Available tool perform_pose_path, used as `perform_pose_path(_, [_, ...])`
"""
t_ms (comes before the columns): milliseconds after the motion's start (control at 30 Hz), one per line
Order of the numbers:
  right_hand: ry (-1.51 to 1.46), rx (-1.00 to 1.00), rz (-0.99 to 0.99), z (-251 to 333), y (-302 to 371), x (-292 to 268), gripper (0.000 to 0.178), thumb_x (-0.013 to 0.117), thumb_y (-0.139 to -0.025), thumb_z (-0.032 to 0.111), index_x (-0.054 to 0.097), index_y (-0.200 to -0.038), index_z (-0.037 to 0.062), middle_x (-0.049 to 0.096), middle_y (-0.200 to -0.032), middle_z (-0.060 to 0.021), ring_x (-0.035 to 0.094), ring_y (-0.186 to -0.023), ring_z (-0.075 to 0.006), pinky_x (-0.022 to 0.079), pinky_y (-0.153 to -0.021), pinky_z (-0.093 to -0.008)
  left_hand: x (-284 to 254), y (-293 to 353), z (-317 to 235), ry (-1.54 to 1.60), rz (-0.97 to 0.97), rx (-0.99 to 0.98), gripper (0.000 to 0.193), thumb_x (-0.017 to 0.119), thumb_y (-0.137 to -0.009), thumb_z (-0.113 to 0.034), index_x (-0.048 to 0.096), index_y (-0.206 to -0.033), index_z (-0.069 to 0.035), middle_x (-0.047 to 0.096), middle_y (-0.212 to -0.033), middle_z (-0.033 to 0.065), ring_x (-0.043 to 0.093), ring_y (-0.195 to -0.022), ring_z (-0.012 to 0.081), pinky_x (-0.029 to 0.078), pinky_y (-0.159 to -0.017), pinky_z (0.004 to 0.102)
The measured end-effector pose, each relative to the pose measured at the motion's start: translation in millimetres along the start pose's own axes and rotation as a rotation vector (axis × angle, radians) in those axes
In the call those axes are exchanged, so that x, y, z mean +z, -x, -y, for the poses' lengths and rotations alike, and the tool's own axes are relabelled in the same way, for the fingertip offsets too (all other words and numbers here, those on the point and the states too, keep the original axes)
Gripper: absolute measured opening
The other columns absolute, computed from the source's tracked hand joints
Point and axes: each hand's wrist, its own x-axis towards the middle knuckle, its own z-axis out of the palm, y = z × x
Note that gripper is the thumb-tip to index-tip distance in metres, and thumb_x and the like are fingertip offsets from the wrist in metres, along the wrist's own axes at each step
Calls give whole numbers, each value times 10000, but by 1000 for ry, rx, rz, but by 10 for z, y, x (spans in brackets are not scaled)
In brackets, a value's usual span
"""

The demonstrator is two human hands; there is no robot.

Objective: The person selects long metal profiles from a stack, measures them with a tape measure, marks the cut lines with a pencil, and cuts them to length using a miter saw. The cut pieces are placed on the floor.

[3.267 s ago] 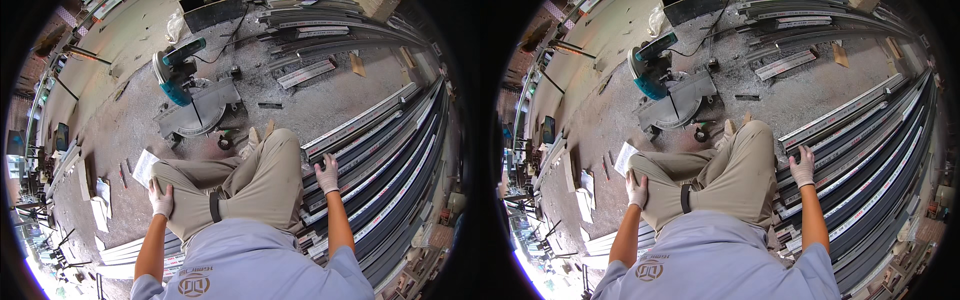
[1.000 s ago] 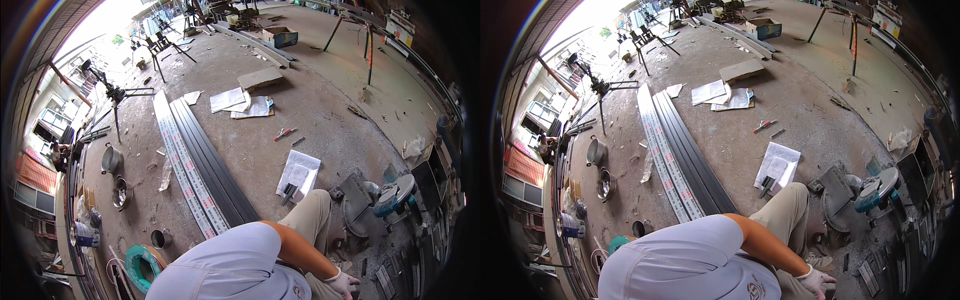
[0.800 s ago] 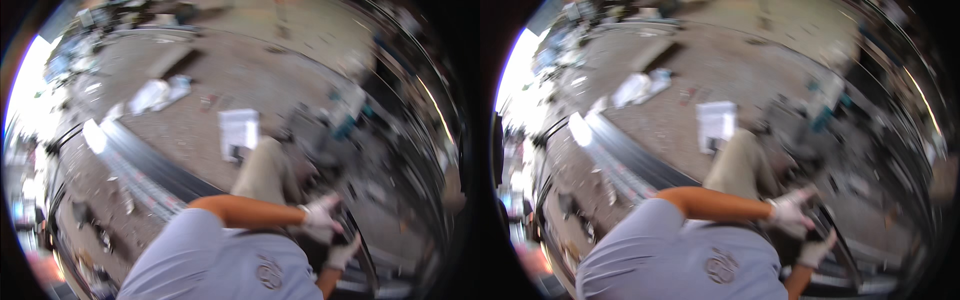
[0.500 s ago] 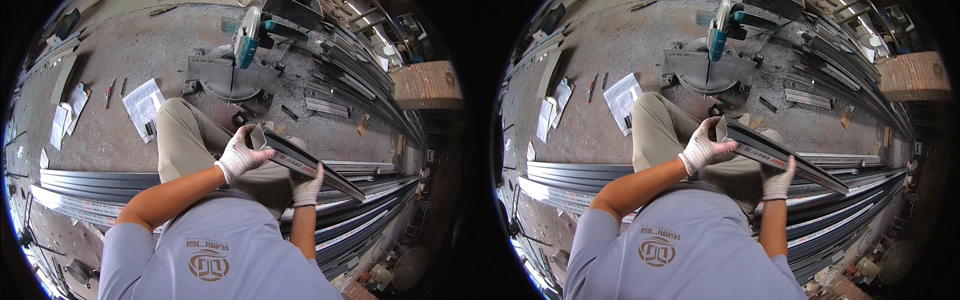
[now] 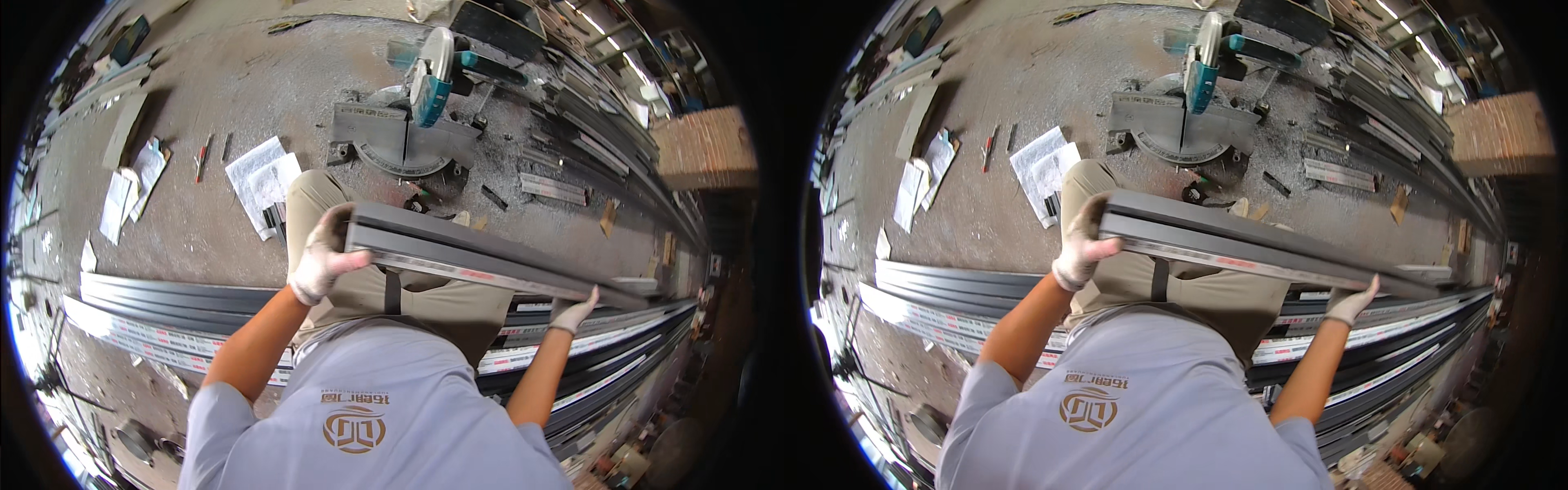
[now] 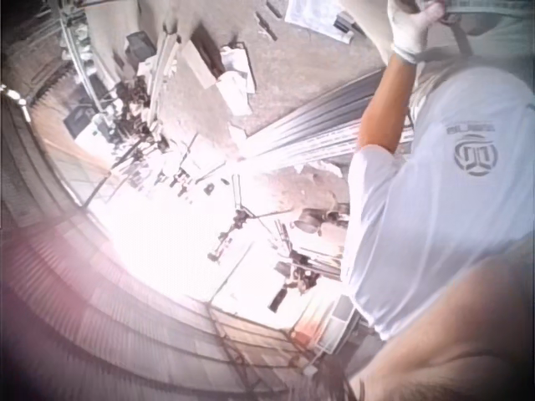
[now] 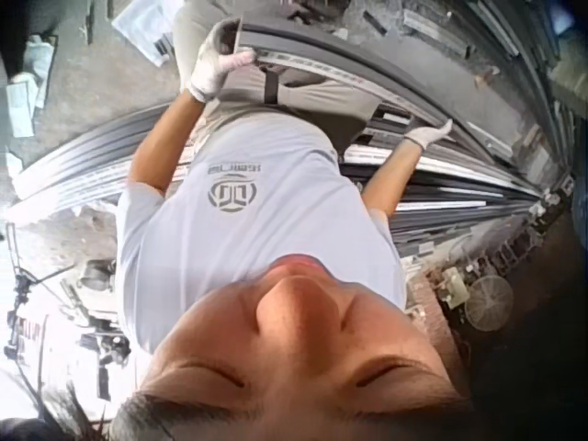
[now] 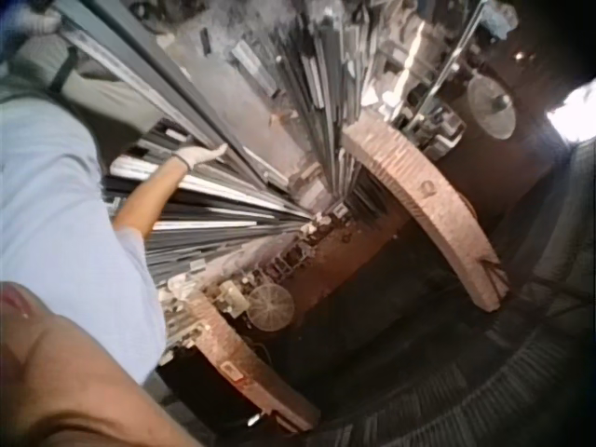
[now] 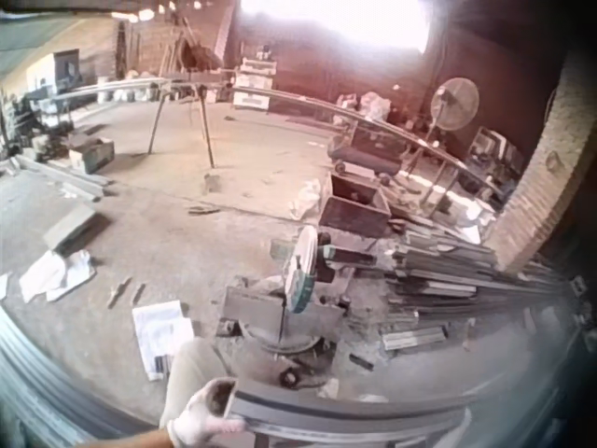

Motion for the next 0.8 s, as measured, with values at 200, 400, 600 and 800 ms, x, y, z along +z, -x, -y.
perform_pose_path(200, [-27,38,20,110,-290,388,563,682,-893,486,631,-1308,110,654,-1329,-77,636,-1160,-277,533,-982,-454,-1003,196,-232,162,-74,283,1095,962,-690,-379,397,-1563,-35,527,-1495,113,503,-1385,273,368,-1194,437])
perform_pose_path(400, [29,242,44,-651,256,1014,522,744,-826,487,658,-1231,170,677,-1254,-64,635,-1106,-268,522,-948,-527,-1507,261,-387,552,-193,468,651,694,-958,-482,541,-1472,-112,606,-1453,78,556,-1351,273,417,-1160,479])
perform_pose_path(600, [27,501,209,-1364,960,1275,580,817,-784,483,627,-1223,154,616,-1232,-45,583,-1109,-247,545,-893,-498,-997,11,164,690,-166,221,406,749,-934,-421,696,-1197,-117,715,-1254,52,640,-1212,265,435,-1131,491])
perform_pose_path(800, [115,545,329,-1309,1567,1527,798,800,-816,581,495,-1345,68,576,-1243,-144,604,-1102,-291,567,-915,-477,-628,-183,150,592,-311,189,342,728,-940,-388,707,-1153,-120,754,-1144,59,710,-1070,229,548,-1003,412])
